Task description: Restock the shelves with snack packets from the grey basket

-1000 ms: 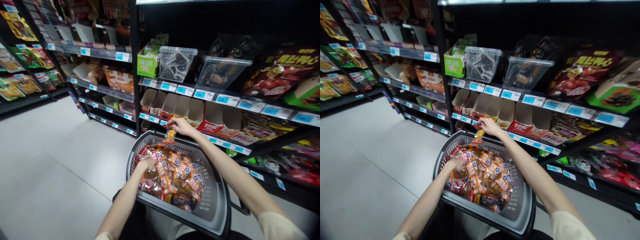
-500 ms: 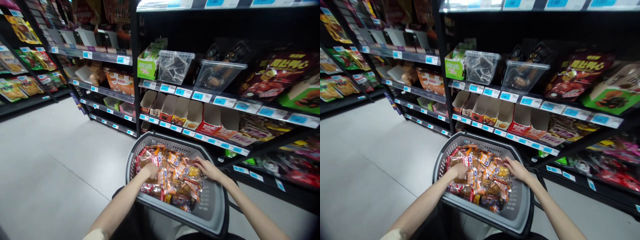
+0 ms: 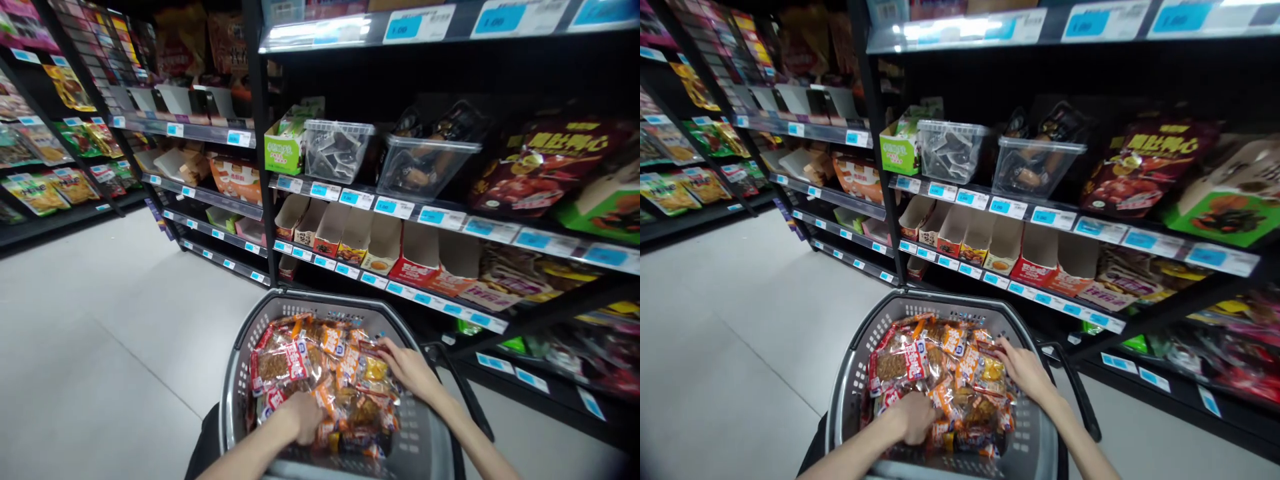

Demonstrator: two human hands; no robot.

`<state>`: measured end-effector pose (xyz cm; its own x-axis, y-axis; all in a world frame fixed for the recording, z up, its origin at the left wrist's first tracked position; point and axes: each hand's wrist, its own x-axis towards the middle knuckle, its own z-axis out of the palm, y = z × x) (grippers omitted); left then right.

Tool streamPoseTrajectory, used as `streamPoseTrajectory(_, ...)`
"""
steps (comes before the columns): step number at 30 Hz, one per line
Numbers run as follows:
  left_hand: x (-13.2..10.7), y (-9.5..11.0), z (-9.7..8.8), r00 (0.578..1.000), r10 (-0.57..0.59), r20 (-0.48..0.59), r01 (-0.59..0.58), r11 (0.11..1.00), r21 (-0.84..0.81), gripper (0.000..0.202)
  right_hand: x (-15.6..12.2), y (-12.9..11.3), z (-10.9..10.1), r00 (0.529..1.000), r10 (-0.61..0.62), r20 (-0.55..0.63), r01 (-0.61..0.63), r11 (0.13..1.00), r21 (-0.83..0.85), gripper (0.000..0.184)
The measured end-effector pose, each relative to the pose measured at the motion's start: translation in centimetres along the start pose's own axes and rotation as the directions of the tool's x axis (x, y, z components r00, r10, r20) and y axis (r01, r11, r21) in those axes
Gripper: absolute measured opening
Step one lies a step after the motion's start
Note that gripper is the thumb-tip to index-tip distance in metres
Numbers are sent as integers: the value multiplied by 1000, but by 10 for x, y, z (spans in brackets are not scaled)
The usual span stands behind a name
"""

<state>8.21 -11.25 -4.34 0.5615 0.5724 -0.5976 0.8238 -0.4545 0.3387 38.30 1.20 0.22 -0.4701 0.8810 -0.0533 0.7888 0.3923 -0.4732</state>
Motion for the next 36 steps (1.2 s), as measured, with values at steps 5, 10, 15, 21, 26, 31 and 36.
streamPoseTrajectory(5,-16,9,-26,959,-104,-263,50,977,-206,50,-2,-12,5,999,53,-2,-50,940,337,30)
streamPoseTrajectory(10,-22,9,-51,814,-245,-526,-191,744,-641,61,1,-55,22,985,147,92,-169,691,703,52)
streamPoseTrajectory(15,-26,15,-55,856,-270,-441,-373,268,-888,72,5,-75,16,969,245,-34,-129,619,775,52)
streamPoseTrajectory(21,-25,13,-53,766,-401,-502,-510,97,-855,51,-7,-90,16,974,224,-39,-96,562,821,50)
streamPoseTrajectory(26,-25,3,-55,668,-545,-507,-529,131,-838,50,-1,-69,-8,984,-110,-140,163,871,464,34)
streamPoseTrajectory(31,-59,-49,-96,481,-706,-520,-640,122,-758,50,7,5,-21,950,-132,-283,33,944,-330,47)
streamPoseTrajectory(36,-84,-149,-175,304,-795,-526,-494,340,-800,40,3,23,1,971,-71,-230,-63,847,-528,41)
